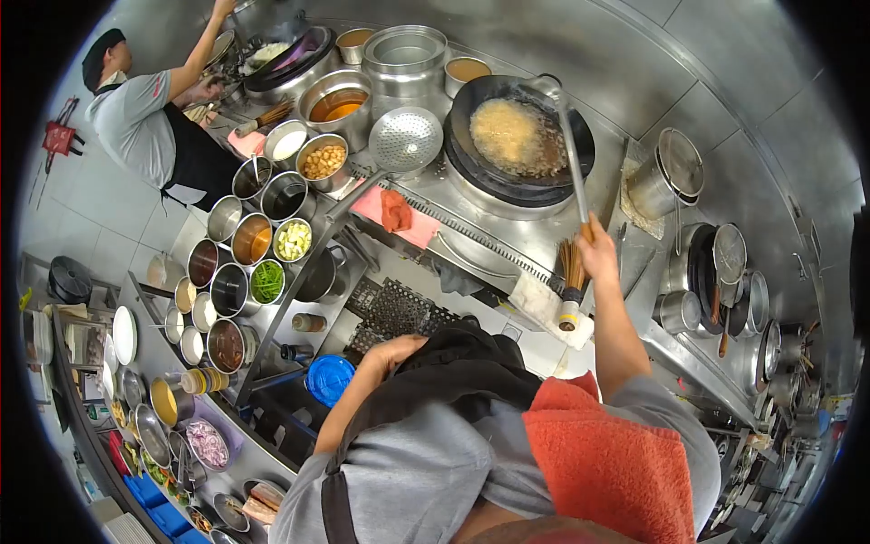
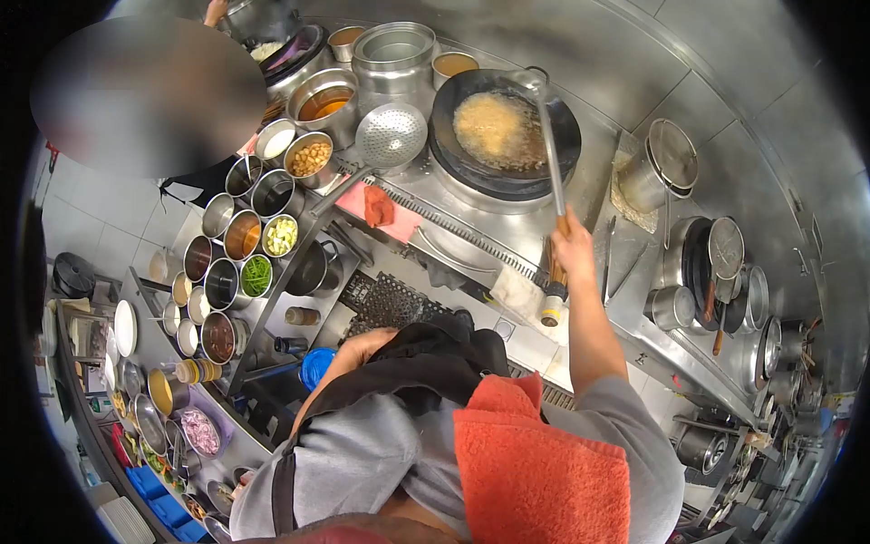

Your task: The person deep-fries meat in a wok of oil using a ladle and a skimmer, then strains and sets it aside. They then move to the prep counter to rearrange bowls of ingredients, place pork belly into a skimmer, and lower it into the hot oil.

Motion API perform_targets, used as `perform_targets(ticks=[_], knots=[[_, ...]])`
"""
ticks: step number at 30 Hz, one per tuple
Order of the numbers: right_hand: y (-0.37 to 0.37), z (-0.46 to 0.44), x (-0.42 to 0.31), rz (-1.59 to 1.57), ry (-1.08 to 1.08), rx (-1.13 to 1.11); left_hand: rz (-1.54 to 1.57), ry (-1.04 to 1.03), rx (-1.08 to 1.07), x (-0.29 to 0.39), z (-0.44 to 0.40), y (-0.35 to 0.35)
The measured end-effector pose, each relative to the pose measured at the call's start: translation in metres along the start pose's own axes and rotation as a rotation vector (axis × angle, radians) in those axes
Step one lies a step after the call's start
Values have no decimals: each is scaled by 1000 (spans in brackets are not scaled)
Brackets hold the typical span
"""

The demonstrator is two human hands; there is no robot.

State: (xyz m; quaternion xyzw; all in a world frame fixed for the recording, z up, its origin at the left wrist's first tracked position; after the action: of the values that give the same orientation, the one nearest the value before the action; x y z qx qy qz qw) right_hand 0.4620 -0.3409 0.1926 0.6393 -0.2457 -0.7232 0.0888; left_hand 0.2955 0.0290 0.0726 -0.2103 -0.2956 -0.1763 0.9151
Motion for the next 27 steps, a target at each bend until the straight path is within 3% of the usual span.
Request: perform_targets(ticks=[3, 4, 5, 7, 10, 12, 13, 14, 15, 16, 18, 20, 24, 27], knots=[[-43, -34, 18, 207, -33, -110, -357, -297, -13, -14, 19, 17], [-53, -40, 22, 369, -25, -152, -136, -79, 114, -24, 22, 25], [-52, -24, -18, 329, -147, -169, 86, 140, 238, -33, 28, 33], [-53, -53, 11, 331, -6, -103, 160, 39, 251, -46, 43, 40], [-50, -45, -23, 324, 141, -18, 136, -103, 215, -60, 56, 37], [-56, -26, -74, 229, -118, -56, -68, -205, 137, -66, 60, 34], [-66, -47, -46, 253, 49, 19, -100, -209, 140, -67, 57, 38], [-78, -69, -22, 252, 57, 19, -132, -212, 144, -69, 54, 43], [-90, -93, -1, 415, 106, -19, -22, -75, 167, -54, 64, 38], [-93, -104, 1, 480, 115, -60, 88, 64, 189, -46, 69, 36], [-96, -104, -13, 538, 127, -102, 41, 88, 252, -49, 67, 42], [-84, -75, -46, 253, -47, -92, 93, -196, 394, -63, 58, 49], [-83, -29, -32, 228, 153, -14, 288, -316, 539, -93, 57, 53], [-91, -12, -20, 264, -31, -120, 117, -357, 401, -96, 60, 42]])
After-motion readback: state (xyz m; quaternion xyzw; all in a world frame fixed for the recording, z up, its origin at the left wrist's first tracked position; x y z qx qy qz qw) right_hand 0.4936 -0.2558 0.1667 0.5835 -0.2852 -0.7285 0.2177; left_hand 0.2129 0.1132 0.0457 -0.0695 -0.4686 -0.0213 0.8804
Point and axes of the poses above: each hand's wrist, its own z-axis away from the middle knuckle, its own y-axis out of the back of the hand, x = y × z, the point moved 2 cm from there along -z, towards the middle knuckle, and after that the axes turned 9 degrees about -z, right-handed, at the moved point
